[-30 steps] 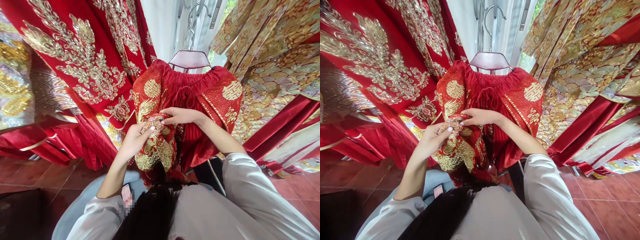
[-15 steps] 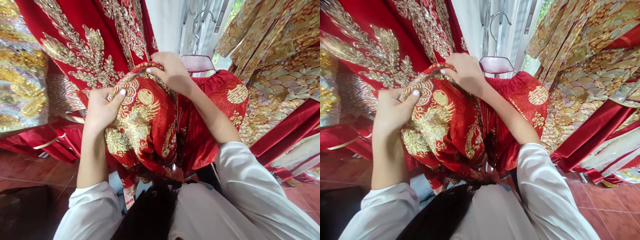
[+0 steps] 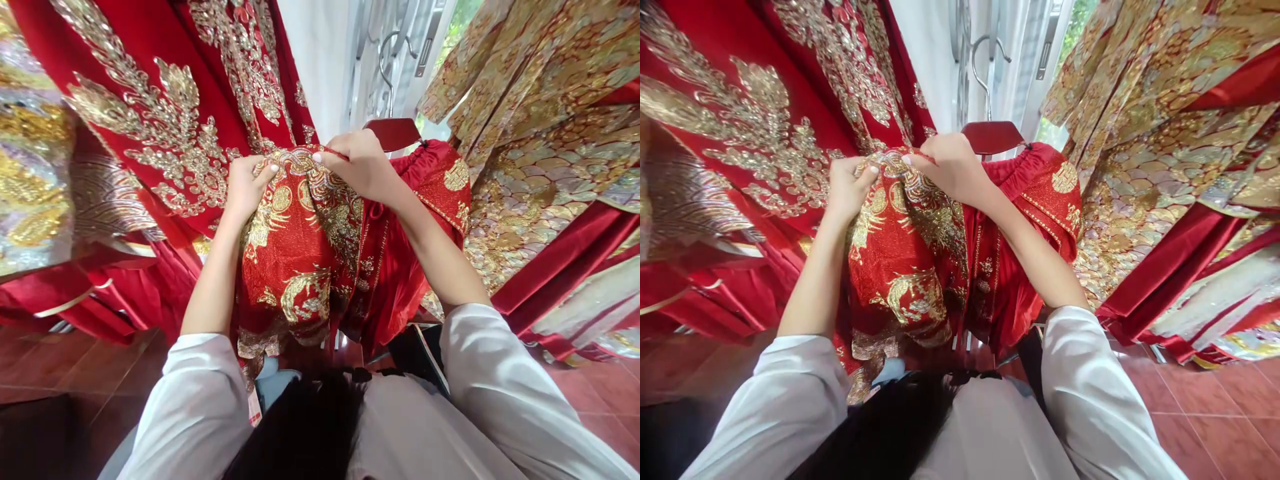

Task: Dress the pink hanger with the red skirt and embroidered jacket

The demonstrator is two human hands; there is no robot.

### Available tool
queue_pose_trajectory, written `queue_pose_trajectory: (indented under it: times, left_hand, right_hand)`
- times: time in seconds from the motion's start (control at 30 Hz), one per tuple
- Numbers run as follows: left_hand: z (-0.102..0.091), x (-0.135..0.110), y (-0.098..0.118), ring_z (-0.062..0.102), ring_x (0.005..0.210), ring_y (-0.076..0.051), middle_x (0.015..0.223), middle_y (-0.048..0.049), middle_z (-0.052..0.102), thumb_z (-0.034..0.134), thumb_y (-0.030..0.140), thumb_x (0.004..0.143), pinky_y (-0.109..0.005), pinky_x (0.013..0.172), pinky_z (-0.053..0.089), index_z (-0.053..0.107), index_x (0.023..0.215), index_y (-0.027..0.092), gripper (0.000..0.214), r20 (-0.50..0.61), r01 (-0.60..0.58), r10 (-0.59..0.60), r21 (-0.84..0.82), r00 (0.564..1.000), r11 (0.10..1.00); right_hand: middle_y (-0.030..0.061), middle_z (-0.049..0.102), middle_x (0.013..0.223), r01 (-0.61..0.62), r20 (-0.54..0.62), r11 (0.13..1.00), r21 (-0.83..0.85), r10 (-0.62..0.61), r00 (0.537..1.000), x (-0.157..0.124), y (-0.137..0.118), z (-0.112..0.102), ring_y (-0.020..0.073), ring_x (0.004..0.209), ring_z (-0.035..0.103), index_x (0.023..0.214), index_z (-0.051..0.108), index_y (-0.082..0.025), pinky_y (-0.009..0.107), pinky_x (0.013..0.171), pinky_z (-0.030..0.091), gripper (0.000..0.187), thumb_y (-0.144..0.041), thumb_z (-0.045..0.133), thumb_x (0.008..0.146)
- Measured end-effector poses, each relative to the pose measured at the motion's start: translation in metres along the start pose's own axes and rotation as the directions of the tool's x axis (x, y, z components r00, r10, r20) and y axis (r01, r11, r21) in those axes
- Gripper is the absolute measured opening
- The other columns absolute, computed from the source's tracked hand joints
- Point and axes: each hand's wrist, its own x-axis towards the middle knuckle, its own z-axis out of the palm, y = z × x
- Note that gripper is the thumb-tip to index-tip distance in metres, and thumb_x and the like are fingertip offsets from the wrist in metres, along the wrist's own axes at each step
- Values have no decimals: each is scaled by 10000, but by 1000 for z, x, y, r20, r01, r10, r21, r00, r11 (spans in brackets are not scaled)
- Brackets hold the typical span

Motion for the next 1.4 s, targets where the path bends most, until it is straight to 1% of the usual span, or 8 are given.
queue_pose_trajectory:
  times: [0.13,0.27,0.43,0.63,0.83,1.0,1.2,1.4]
  left_hand:
    - [41,51,-4,396,587,-147,537,11,359,451,530,819,-273,535,279,346,518,226,440,145,-19,46,-182,988,983]
    - [66,99,19,454,750,-164,630,-3,497,496,521,791,-268,641,347,460,615,214,356,171,-87,124,-212,977,973]
    - [92,100,44,511,843,-189,718,-36,560,457,432,833,-283,747,368,533,701,147,324,386,-79,97,-62,917,995]
    - [58,68,49,469,678,-150,586,-18,470,502,361,834,-267,671,366,500,618,138,311,458,11,-35,54,888,999]
    - [32,52,107,474,610,-163,507,-16,356,441,466,873,-297,628,368,410,513,169,468,415,8,-56,116,908,993]
    - [51,47,115,557,792,-256,636,-71,527,601,340,718,-326,666,408,522,626,160,217,307,-6,-59,207,950,978]
    - [55,51,105,571,812,-255,618,-71,546,560,293,693,-318,673,417,541,637,152,154,304,-21,-14,111,953,994]
    - [62,68,118,572,732,-255,554,-54,510,614,273,599,-319,621,409,514,578,171,145,361,73,-116,132,925,989]
  right_hand:
    - [26,506,703,11,-181,999,32,-6,983,-12,10,24,138,747,493,568,339,-179,341,838,409,385,-299,458,914]
    - [72,557,964,-50,-461,998,34,60,885,-32,15,50,197,1012,499,647,434,-180,403,931,382,323,-311,405,941]
    - [57,533,784,-236,-550,968,83,242,800,-57,17,68,147,758,519,625,375,-190,314,734,419,340,-297,382,947]
    - [29,497,675,-218,-496,975,53,215,841,-58,23,71,126,668,475,586,270,-193,274,660,380,372,-251,431,916]
    - [49,545,755,-221,-389,974,-48,185,903,-53,16,74,154,767,487,623,407,-180,293,711,371,340,-290,412,945]
    - [65,580,805,-160,-311,979,-128,113,944,-55,19,46,194,860,496,725,546,-187,347,787,359,363,-405,375,958]
    - [111,598,825,-467,-576,856,-220,272,771,-63,85,-22,258,930,502,881,616,-194,392,777,339,457,-498,284,956]
    - [99,550,674,-567,-408,788,-241,448,796,-63,105,-27,227,776,541,737,616,-147,356,736,338,515,-459,274,963]
